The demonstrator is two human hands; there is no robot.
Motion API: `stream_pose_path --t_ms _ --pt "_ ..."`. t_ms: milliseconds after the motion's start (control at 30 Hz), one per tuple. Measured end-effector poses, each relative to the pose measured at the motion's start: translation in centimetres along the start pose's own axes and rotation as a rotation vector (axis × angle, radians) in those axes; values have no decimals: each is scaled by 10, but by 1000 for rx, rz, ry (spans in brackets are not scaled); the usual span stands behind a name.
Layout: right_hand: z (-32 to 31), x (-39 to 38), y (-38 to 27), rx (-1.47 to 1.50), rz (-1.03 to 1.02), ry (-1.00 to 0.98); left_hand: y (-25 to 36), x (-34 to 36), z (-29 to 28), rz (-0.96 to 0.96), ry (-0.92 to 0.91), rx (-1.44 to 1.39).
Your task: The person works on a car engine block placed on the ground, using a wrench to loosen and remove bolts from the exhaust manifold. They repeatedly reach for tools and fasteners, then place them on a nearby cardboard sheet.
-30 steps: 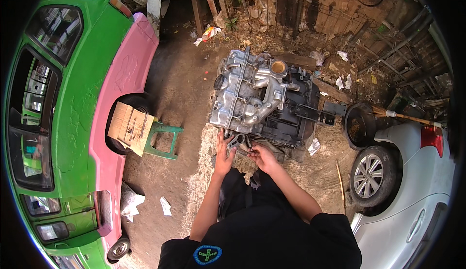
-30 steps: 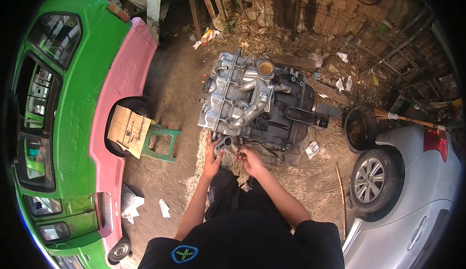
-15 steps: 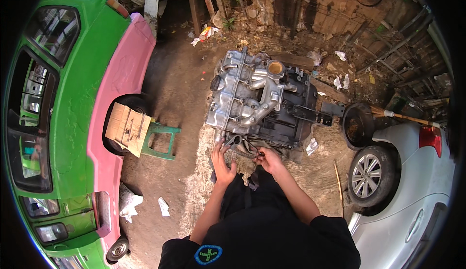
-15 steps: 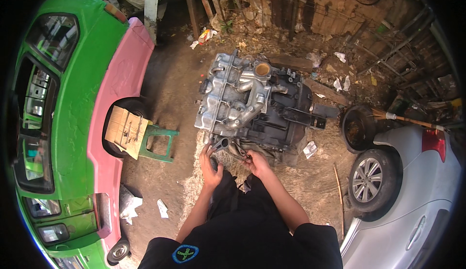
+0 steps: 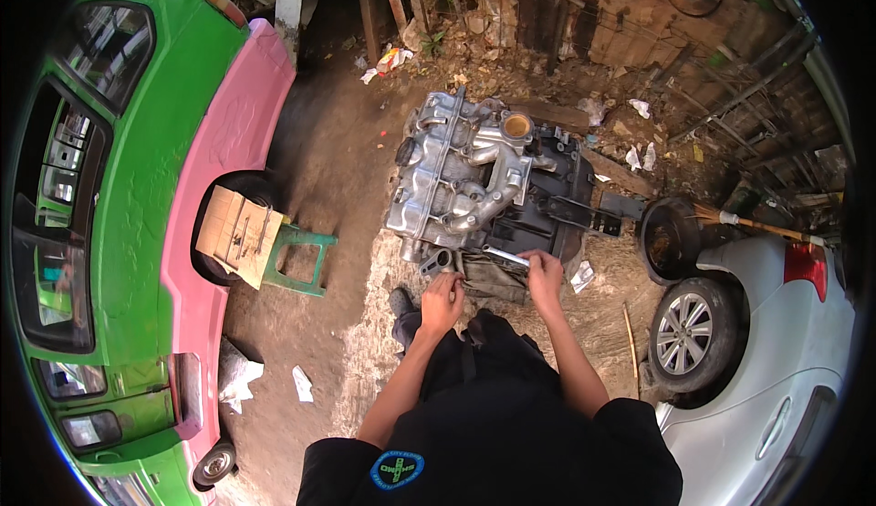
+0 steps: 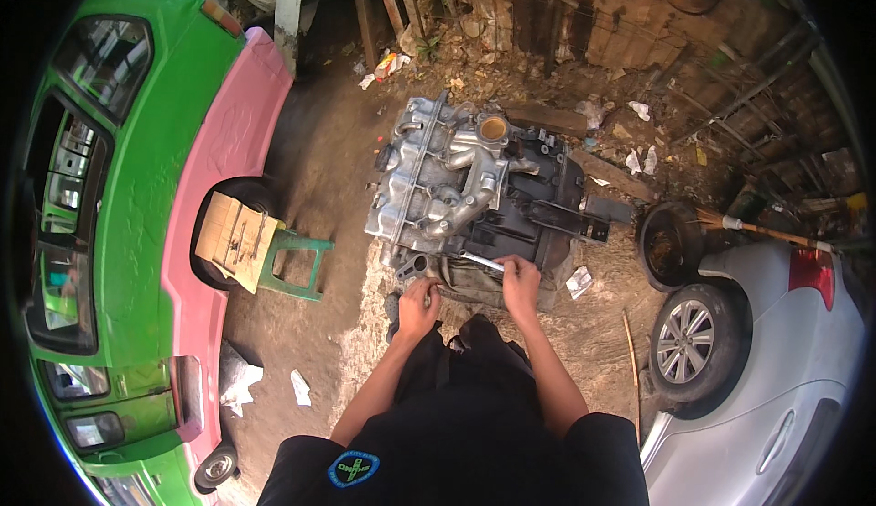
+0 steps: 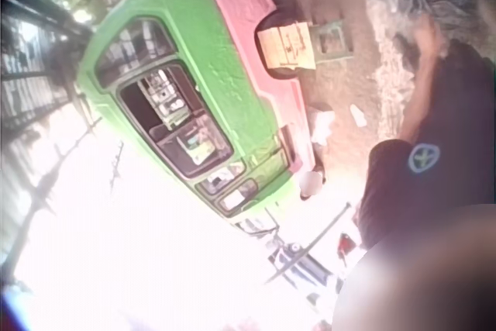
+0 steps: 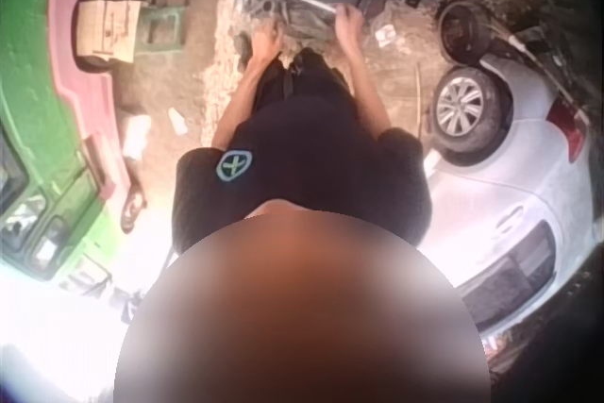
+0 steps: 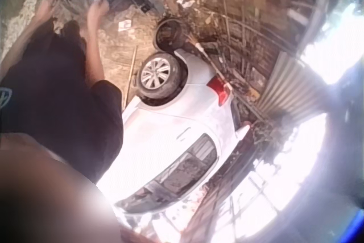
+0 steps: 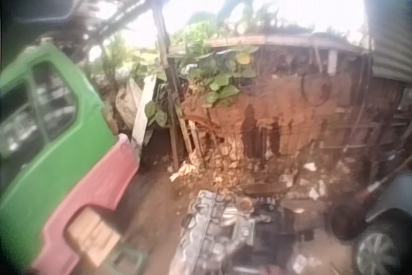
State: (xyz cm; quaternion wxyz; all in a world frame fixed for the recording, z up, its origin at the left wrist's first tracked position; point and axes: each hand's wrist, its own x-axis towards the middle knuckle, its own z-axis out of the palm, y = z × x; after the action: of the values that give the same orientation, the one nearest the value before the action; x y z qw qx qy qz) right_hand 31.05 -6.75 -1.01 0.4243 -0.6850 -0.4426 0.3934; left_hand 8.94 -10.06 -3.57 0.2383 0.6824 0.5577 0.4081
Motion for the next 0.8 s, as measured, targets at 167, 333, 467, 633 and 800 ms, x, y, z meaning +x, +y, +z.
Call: stream_pose_path --t_ms 167,333,467,633,800 --pt "2 34 19 372 -16 -19 -28 5 34 -445 -61 -115" --pt "6 49 26 303 -127 -87 -73 13 71 -451 82 -60" --pt "6 53 22 195 -130 -109 -104 21 98 -436 226 -133" --pt "8 56 21 223 -84 -120 -120 15 128 -414 304 -91" --pt "8 59 17 322 -17 -133 -109 22 128 -557 340 -283"
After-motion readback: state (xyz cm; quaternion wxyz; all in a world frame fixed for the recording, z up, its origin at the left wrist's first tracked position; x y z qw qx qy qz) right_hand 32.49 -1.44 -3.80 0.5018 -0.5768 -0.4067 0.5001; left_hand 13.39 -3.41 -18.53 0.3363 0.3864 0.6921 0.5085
